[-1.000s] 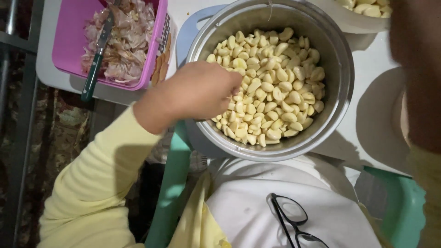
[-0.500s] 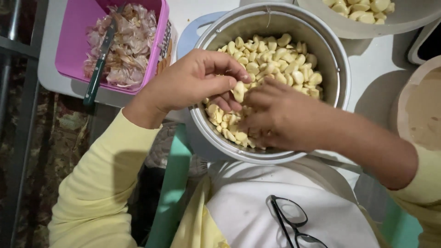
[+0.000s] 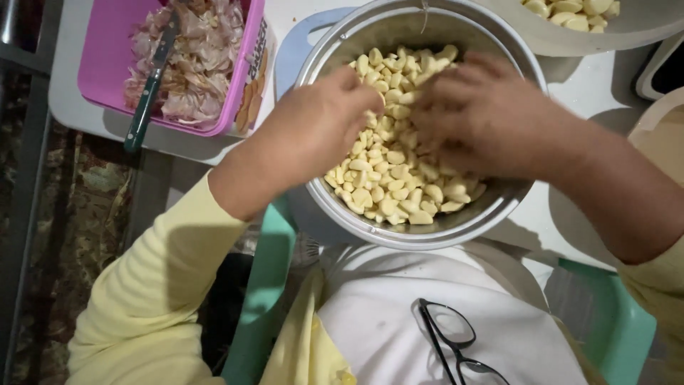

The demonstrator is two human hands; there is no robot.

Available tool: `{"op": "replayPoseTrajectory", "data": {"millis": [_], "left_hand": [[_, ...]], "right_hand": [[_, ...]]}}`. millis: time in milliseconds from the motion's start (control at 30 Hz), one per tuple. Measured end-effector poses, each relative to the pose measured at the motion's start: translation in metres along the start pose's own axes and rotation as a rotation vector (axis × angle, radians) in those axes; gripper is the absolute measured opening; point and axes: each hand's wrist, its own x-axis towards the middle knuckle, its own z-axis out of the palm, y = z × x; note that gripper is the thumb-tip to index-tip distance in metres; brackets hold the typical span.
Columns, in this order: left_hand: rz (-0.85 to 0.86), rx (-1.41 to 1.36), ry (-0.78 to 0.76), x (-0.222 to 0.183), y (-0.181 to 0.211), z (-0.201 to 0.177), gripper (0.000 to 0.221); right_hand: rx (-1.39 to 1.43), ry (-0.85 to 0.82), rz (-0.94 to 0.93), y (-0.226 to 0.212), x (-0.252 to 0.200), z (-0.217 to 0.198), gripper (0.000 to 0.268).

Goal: Sorting and inspecting peeled garlic cloves in a bowl, occasionally trimming them with a knife.

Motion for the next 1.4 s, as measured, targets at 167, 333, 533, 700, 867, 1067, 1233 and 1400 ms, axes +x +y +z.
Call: {"op": "replayPoseTrajectory", "data": {"millis": [167,333,533,700,867,1067,1233,1400], "left_hand": [[0.08,0.032,-0.316,-0.003,0.022,0.004,0.042],[0.071,0.064,-0.358,0.011,0.018,0.012,0.039],[0.147,0.126,-0.028,0.007,0.006,-0.011,0.032],[-0.1,0.227,0.462,-0.015,-0.015,-0.015,0.035],[-0.141,-0.072,0.405,-0.022,-0.041,0.009,0.042],[-0.072,-0.502,0.561,-0.023,-0.058,0.03,0.033],[-0.021,-0.64,0.712,-0.06,-0.011,0.015,0.031],[0.024,-0.37,0.858,-0.074,0.009,0.006,0.033]], "right_hand": [[-0.007,0.221,-0.036,-0.004,-0.002,-0.01,0.021],[0.235,-0.01,-0.073,-0.028,0.003,-0.006,0.039],[0.145,0.308,0.053,-0.015,-0.027,-0.026,0.021],[0.369,0.625,0.532,-0.04,-0.063,-0.009,0.046],[1.189,0.857,0.983,-0.059,-0.054,0.018,0.055],[1.577,1.105,1.056,-0.04,-0.063,0.097,0.05],[1.509,1.23,0.996,-0.079,-0.065,0.06,0.051],[1.42,1.382,0.923,-0.084,-0.061,0.045,0.053]]}}
